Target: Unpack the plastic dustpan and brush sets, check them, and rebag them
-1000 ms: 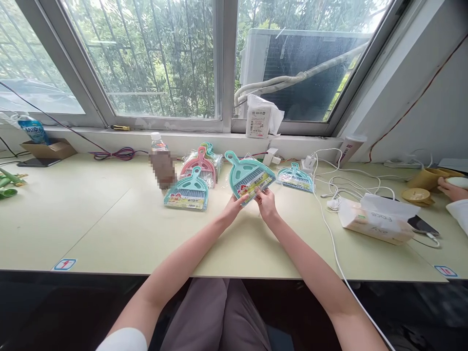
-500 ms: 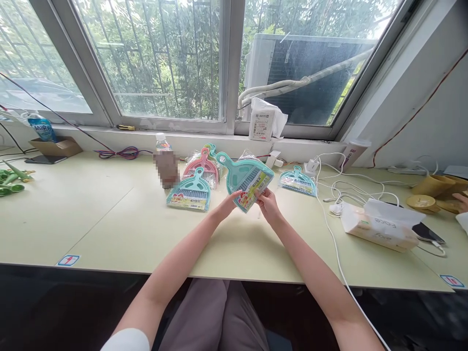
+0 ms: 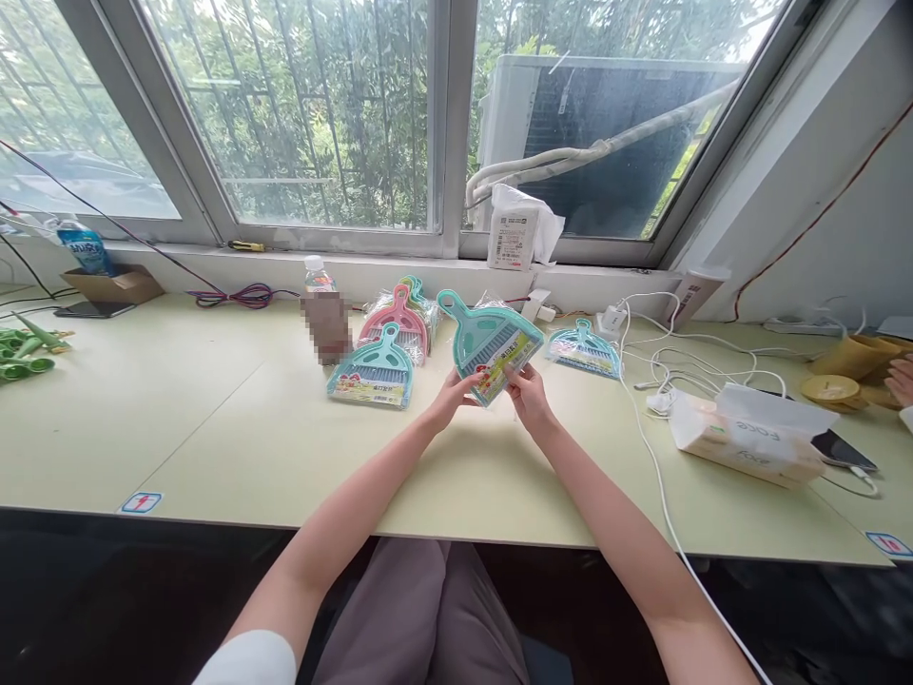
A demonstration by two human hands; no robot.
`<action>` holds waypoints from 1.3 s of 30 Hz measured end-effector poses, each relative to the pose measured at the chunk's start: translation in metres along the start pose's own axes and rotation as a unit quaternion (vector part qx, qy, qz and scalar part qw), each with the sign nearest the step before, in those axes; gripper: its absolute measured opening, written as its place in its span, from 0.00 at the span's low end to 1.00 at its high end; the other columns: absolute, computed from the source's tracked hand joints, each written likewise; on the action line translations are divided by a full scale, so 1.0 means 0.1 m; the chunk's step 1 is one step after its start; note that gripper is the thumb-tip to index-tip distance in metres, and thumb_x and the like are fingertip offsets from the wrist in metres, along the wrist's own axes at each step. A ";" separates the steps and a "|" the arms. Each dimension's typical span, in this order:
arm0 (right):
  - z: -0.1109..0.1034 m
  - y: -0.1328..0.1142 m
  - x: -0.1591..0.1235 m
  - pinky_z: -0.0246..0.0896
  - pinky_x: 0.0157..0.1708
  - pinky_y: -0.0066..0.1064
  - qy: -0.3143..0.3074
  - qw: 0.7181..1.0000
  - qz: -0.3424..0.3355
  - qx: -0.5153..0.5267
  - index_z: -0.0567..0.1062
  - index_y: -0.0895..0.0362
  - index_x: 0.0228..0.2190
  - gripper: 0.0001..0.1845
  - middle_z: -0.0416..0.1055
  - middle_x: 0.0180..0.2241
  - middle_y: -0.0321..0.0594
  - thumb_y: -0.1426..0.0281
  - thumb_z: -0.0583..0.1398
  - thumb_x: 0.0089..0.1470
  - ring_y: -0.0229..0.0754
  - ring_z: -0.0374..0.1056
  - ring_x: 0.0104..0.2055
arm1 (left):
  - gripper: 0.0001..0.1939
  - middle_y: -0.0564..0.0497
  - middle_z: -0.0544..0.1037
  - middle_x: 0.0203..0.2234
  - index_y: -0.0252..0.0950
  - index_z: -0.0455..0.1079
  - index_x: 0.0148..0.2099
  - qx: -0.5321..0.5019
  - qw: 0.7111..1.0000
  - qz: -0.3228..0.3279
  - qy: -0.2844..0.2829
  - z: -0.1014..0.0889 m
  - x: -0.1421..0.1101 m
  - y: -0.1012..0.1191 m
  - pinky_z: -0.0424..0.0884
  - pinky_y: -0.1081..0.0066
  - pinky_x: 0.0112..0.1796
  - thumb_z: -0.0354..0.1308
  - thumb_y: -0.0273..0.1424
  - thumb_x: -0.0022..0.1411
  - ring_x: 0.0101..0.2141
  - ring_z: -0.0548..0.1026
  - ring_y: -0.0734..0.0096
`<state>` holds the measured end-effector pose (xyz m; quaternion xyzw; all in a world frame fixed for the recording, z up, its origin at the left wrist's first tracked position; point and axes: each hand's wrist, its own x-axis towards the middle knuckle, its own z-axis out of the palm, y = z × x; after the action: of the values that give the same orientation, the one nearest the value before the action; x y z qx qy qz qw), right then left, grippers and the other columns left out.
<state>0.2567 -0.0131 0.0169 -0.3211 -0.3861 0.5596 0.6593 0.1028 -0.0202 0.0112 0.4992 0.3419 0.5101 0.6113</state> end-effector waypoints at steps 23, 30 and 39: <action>-0.17 0.17 0.13 0.71 0.45 0.36 0.048 0.998 0.039 -0.001 0.73 0.55 0.34 0.15 0.77 0.38 0.37 0.71 0.68 0.41 0.43 0.74 0.41 | 0.25 0.42 0.77 0.42 0.34 0.62 0.54 0.000 0.999 -0.045 -0.027 0.13 0.00 -0.02 0.74 0.59 0.41 0.59 0.33 0.55 0.33 0.78 0.64; -0.29 -0.14 0.22 0.71 0.44 0.42 -0.038 0.978 0.188 -0.077 0.74 0.59 0.31 0.05 0.77 0.31 0.46 0.74 0.61 0.48 0.47 0.75 0.35 | 0.23 0.44 0.78 0.41 0.33 0.64 0.50 -0.047 0.996 -0.070 0.007 -0.15 0.19 -0.09 0.76 0.58 0.37 0.57 0.27 0.49 0.33 0.78 0.62; -0.60 -0.33 0.34 0.47 0.62 0.52 -0.045 0.880 -0.211 -0.424 0.72 0.48 0.49 0.26 0.62 0.59 0.39 0.71 0.62 0.45 0.51 0.54 0.63 | 0.13 0.46 0.77 0.29 0.32 0.66 0.41 -0.138 0.984 -0.095 0.068 -0.62 0.33 -0.02 0.70 0.75 0.20 0.53 0.29 0.51 0.22 0.74 0.73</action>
<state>0.3274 0.0153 0.0210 -0.4553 -0.6740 0.2043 0.5446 0.0537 0.0284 -0.0043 0.3399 0.3548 0.5245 0.6954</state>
